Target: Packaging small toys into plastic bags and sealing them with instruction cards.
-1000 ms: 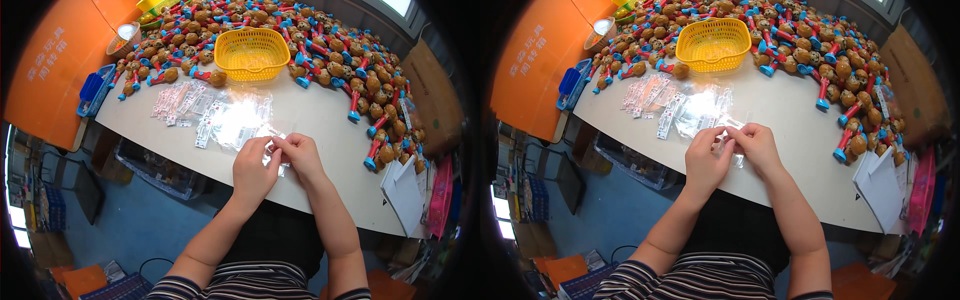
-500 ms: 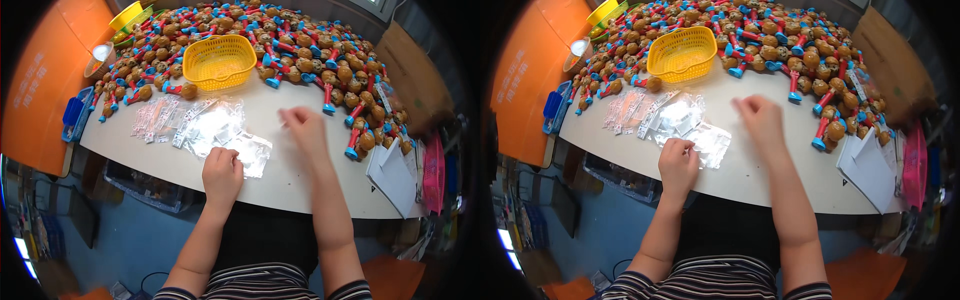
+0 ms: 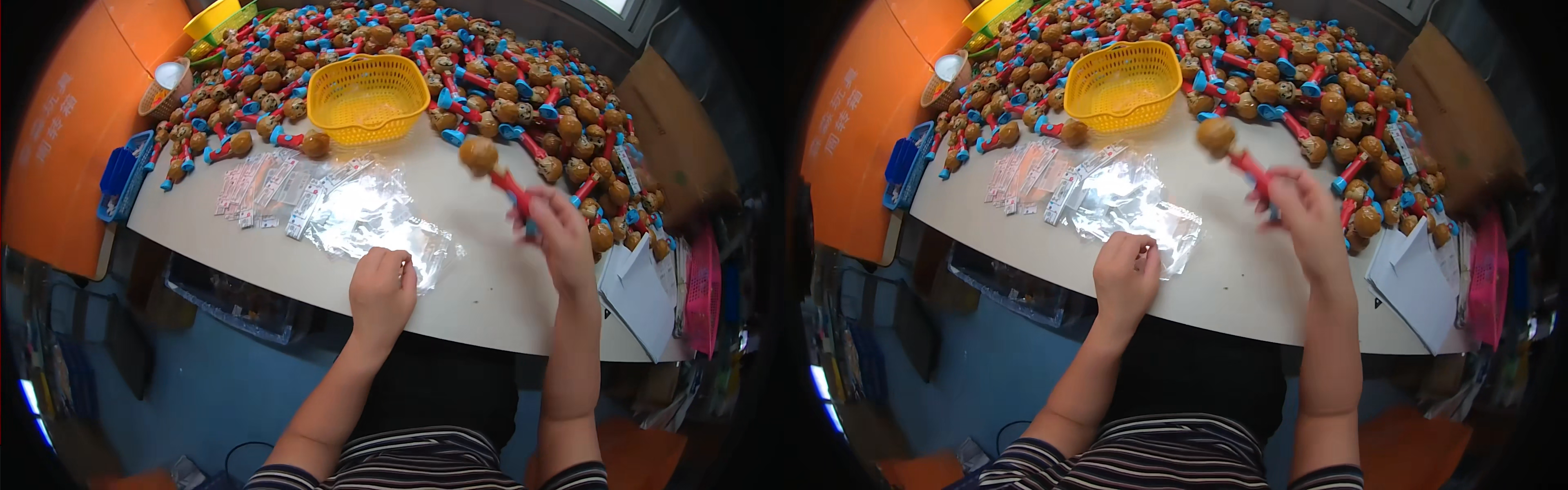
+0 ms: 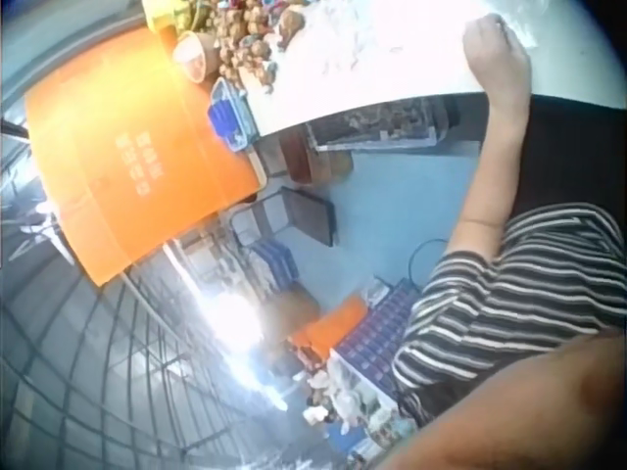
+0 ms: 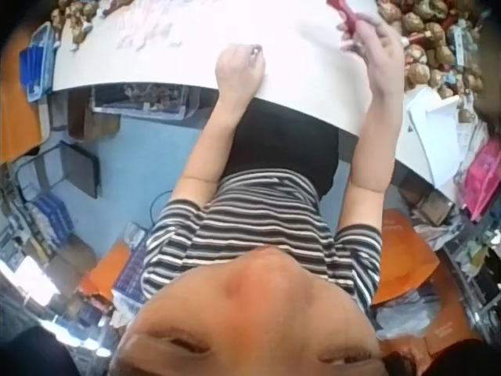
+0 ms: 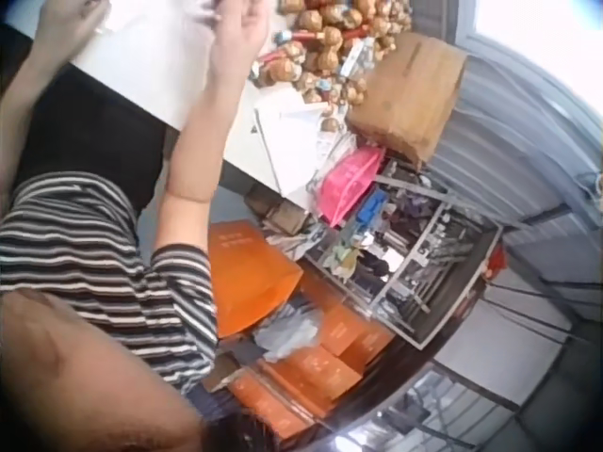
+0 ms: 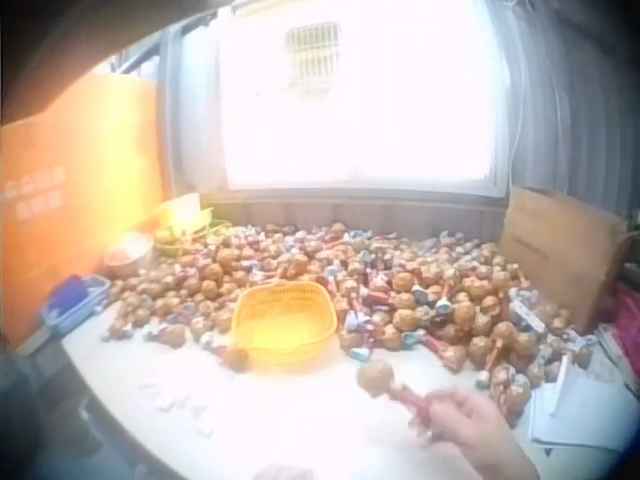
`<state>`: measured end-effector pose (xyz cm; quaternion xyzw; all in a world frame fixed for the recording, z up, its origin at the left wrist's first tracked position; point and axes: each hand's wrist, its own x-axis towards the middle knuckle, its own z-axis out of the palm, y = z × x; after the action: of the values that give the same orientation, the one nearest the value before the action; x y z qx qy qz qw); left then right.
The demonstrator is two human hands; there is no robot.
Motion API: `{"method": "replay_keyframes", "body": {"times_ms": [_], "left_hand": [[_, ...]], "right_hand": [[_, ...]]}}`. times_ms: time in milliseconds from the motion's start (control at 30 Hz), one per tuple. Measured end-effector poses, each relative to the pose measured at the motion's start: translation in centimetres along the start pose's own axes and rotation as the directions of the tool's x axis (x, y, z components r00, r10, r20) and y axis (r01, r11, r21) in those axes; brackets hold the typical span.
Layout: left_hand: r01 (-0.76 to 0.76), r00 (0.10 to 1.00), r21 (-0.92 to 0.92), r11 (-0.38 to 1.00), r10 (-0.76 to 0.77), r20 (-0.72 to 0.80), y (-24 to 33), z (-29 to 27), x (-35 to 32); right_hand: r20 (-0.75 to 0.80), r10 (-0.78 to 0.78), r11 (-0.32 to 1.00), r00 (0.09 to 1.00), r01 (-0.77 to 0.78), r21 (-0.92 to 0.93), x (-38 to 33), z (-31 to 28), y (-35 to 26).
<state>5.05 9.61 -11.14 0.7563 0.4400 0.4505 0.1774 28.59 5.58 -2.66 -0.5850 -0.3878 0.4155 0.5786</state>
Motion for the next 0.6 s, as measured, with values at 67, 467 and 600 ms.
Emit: {"method": "replay_keyframes", "body": {"times_ms": [67,467,600], "left_hand": [[0.002,1.000,-0.063,0.998,-0.002,-0.002,0.3,0.3,0.5],[0.017,0.998,-0.107,0.994,-0.010,0.065,1.3,0.6,0.8],[-0.085,0.992,-0.074,0.994,0.091,0.082,1.9,0.8,0.7]], "right_hand": [[0.203,0.156,0.982,0.967,-0.174,0.069,-4.3,0.8,-0.6],[0.075,0.100,0.947,0.992,-0.071,-0.314,-8.5,2.3,3.9],[-0.044,0.123,0.987,0.991,-0.127,-0.101,-8.3,3.6,4.0]]}}
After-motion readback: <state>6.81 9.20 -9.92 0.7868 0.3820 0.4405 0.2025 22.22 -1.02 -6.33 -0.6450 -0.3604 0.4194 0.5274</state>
